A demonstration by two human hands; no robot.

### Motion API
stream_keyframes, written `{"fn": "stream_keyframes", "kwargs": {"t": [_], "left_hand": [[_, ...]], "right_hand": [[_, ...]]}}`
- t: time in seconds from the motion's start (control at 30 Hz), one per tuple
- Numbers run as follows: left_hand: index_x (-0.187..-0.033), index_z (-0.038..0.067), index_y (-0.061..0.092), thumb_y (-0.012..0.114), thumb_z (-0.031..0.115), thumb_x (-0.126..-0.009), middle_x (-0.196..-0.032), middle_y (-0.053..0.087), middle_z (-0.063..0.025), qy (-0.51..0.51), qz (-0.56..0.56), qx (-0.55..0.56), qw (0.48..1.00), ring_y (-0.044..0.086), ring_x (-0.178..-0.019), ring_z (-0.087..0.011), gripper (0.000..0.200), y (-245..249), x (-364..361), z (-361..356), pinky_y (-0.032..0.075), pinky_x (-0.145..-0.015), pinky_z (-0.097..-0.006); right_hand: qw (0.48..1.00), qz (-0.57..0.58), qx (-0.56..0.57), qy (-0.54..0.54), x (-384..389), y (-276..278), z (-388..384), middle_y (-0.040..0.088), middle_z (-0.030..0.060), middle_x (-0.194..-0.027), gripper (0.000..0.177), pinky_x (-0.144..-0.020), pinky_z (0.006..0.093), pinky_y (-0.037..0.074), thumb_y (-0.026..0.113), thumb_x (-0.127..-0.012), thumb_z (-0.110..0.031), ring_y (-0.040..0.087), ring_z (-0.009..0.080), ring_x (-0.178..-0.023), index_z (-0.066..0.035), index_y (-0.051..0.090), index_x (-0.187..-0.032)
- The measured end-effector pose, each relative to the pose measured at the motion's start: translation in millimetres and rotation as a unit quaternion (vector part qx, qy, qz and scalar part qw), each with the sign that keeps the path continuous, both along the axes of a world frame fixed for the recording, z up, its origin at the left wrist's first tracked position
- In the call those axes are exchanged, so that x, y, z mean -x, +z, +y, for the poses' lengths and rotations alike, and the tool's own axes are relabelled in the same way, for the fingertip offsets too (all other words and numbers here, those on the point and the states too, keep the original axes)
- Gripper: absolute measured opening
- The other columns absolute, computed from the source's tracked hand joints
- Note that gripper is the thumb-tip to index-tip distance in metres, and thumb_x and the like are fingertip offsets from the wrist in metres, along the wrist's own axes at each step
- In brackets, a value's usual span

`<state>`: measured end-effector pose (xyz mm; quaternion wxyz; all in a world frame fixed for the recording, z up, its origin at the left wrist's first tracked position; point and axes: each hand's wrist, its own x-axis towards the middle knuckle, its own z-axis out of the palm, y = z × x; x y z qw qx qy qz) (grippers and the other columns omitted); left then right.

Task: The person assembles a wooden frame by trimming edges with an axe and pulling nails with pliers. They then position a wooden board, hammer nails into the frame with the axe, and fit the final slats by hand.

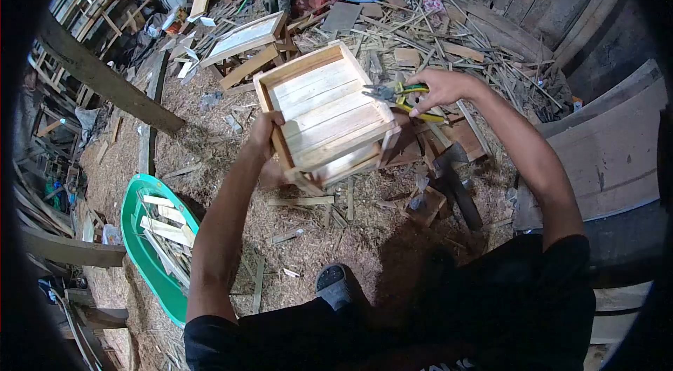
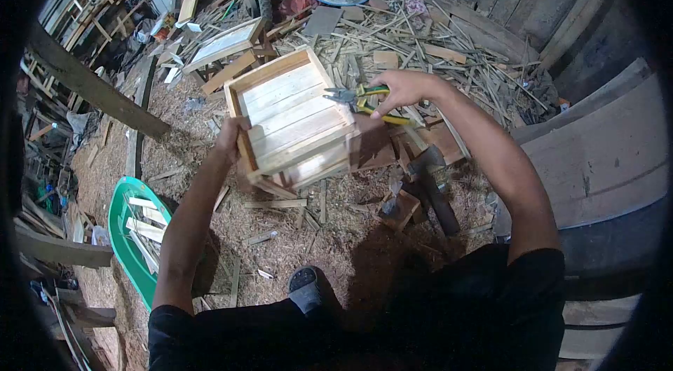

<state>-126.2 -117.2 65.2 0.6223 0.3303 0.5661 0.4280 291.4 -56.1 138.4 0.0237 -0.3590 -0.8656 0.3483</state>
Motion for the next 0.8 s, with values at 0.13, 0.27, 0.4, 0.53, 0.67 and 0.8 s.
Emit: {"fn": "stream_keyframes", "kwargs": {"t": [0.13, 0.27, 0.4, 0.53, 0.67, 0.8], "left_hand": [[-0.062, 0.012, 0.046, 0.048, 0.009, -0.071, -0.063, 0.043, 0.0004, -0.071, 0.048, -0.005, 0.996, 0.041, -0.052, -0.0165, 0.010, -9, 17, 27, 0.040, -0.052, -0.0320], [-0.063, 0.011, 0.045, 0.049, 0.008, -0.071, -0.065, 0.042, 0.0011, -0.109, 0.040, -0.026, 0.993, 0.039, -0.055, -0.0161, 0.010, -27, 37, 37, 0.039, -0.057, -0.0316], [-0.066, 0.010, 0.047, 0.049, 0.009, -0.072, -0.067, 0.045, -0.0002, -0.054, 0.027, -0.040, 0.997, 0.040, -0.055, -0.0172, 0.006, -12, 25, 29, 0.040, -0.058, -0.0298], [-0.064, 0.011, 0.044, 0.047, 0.009, -0.071, -0.063, 0.042, -0.0011, -0.025, -0.008, 0.017, 1.000, 0.043, -0.050, -0.0179, 0.008, 6, 25, 32, 0.041, -0.050, -0.0318], [-0.063, 0.011, 0.042, 0.046, 0.009, -0.071, -0.062, 0.041, -0.0005, -0.022, 0.003, -0.036, 0.999, 0.041, -0.048, -0.0175, 0.009, 4, 21, 38, 0.040, -0.048, -0.0318], [-0.065, 0.011, 0.046, 0.048, 0.010, -0.070, -0.064, 0.044, -0.0011, -0.119, -0.002, -0.046, 0.992, 0.042, -0.051, -0.0167, 0.006, -30, 31, 69, 0.041, -0.052, -0.0316]], "right_hand": [[0.996, 0.020, 0.092, -0.003, 6, -15, 3, 0.068, 0.0045, -0.080, 0.039, -0.065, 0.0274, 0.045, 0.083, -0.078, -0.030, 0.057, 0.0103, -0.073, 0.002, 0.073, -0.098], [0.949, 0.015, 0.300, -0.096, 13, -39, -12, 0.069, 0.0025, -0.084, 0.034, -0.054, 0.0224, 0.040, 0.074, -0.088, -0.031, 0.053, 0.0040, -0.067, -0.002, 0.070, -0.103], [0.922, 0.047, 0.372, -0.092, 17, -70, -19, 0.068, 0.0070, -0.100, 0.044, -0.063, 0.0258, 0.052, 0.059, -0.098, -0.034, 0.063, 0.0099, -0.076, -0.003, 0.053, -0.129], [0.814, 0.306, 0.478, -0.123, 12, -60, -38, 0.059, 0.0213, -0.122, 0.042, -0.091, 0.0570, 0.054, 0.050, -0.102, -0.030, 0.066, 0.0396, -0.103, 0.002, 0.048, -0.129], [0.792, 0.298, 0.526, -0.087, 13, -29, -34, 0.061, 0.0280, -0.113, 0.038, -0.084, 0.0616, 0.055, 0.045, -0.104, -0.029, 0.062, 0.0483, -0.107, 0.003, 0.048, -0.124], [0.790, 0.264, 0.545, -0.092, 3, -40, -32, 0.062, 0.0221, -0.107, 0.036, -0.085, 0.0608, 0.055, 0.050, -0.101, -0.035, 0.064, 0.0438, -0.106, 0.001, 0.052, -0.111]]}}
